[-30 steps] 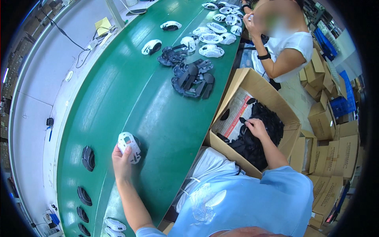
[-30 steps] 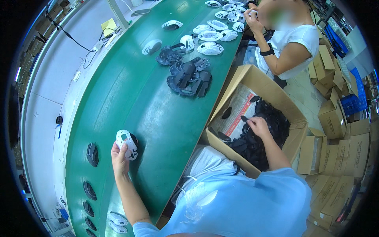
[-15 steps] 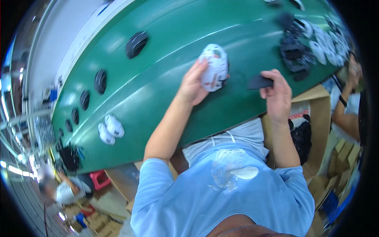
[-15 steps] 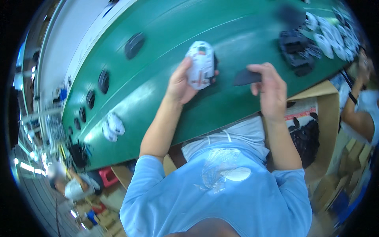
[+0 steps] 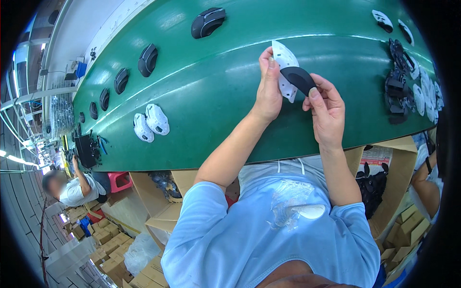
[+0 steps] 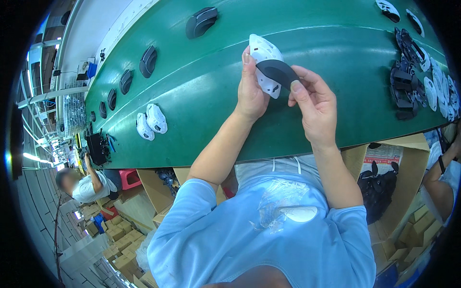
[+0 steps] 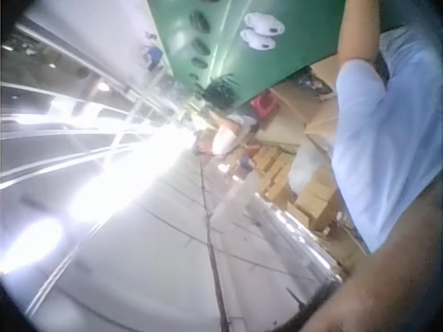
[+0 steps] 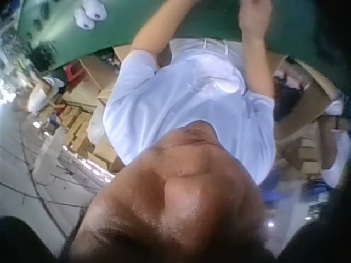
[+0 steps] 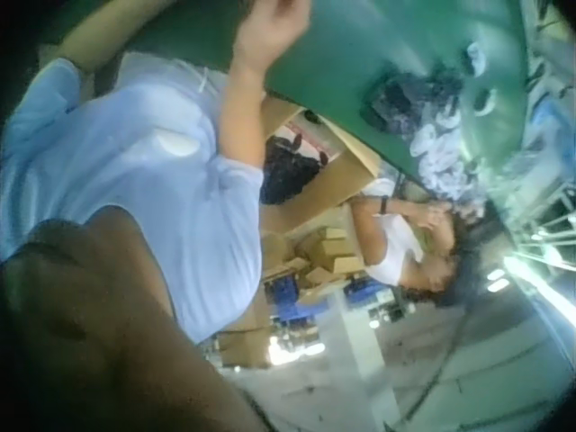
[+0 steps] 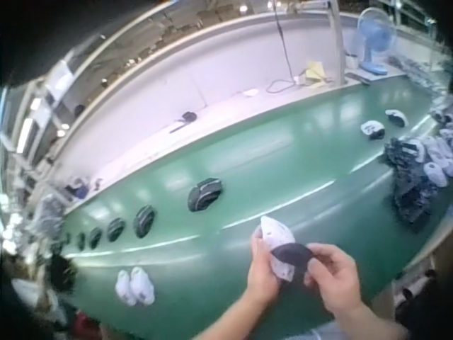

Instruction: Assembling individual components of computer mice on a factory production line.

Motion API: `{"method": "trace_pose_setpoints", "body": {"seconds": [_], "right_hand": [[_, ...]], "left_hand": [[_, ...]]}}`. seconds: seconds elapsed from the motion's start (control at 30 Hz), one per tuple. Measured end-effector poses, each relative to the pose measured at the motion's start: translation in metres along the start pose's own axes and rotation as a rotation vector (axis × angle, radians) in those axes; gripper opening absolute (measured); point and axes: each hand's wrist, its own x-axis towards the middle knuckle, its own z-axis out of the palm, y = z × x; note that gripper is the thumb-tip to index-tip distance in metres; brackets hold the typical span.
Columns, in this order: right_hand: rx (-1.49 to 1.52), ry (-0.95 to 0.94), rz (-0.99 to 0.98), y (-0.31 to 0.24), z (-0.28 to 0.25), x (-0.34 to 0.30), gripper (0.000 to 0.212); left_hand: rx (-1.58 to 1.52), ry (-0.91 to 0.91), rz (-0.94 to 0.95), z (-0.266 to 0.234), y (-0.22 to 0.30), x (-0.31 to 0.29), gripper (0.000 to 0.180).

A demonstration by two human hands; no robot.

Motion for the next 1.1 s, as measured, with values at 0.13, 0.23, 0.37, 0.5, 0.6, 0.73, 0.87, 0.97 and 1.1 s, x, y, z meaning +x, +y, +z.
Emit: {"method": "trace_pose_setpoints", "body": {"seconds": [0.13,0.23,0.37,0.5,0.6,0.73,0.87,0.97,1.1], "right_hand": [[0.115,0.042,0.0,-0.003,0.004,0.003,0.033],[-0.034,-0.003,-0.062,-0.004,0.006,0.003,0.032],[-0.233,0.03,-0.123,-0.007,0.012,0.004,0.032],[-0.483,-0.038,-0.367,-0.012,0.008,0.012,0.034],[-0.557,-0.084,-0.382,-0.012,0.004,0.017,0.034],[-0.633,-0.185,-0.248,-0.02,-0.008,0.021,0.032],[-0.601,-0.238,-0.293,-0.021,-0.017,0.026,0.03],[-0.62,-0.271,-0.261,-0.026,-0.018,0.028,0.03],[-0.805,-0.261,-0.341,-0.027,-0.003,0.034,0.025]], "left_hand": [[0.006,-0.077,0.102,-0.013,0.001,0.002,0.071],[-0.067,-0.088,0.14,-0.013,-0.002,0.001,0.076],[-0.138,-0.077,0.171,-0.009,0.001,-0.003,0.075],[-0.039,-0.072,0.248,-0.005,0.007,-0.006,0.064],[0.048,-0.019,0.27,-0.01,0.004,-0.007,0.052],[0.111,0.012,0.362,-0.016,-0.001,-0.008,0.042],[0.065,-0.007,0.35,-0.014,-0.004,-0.004,0.038],[0.077,-0.055,0.358,-0.01,-0.002,-0.001,0.038],[0.105,0.004,0.211,-0.007,0.016,-0.009,0.037]]}}
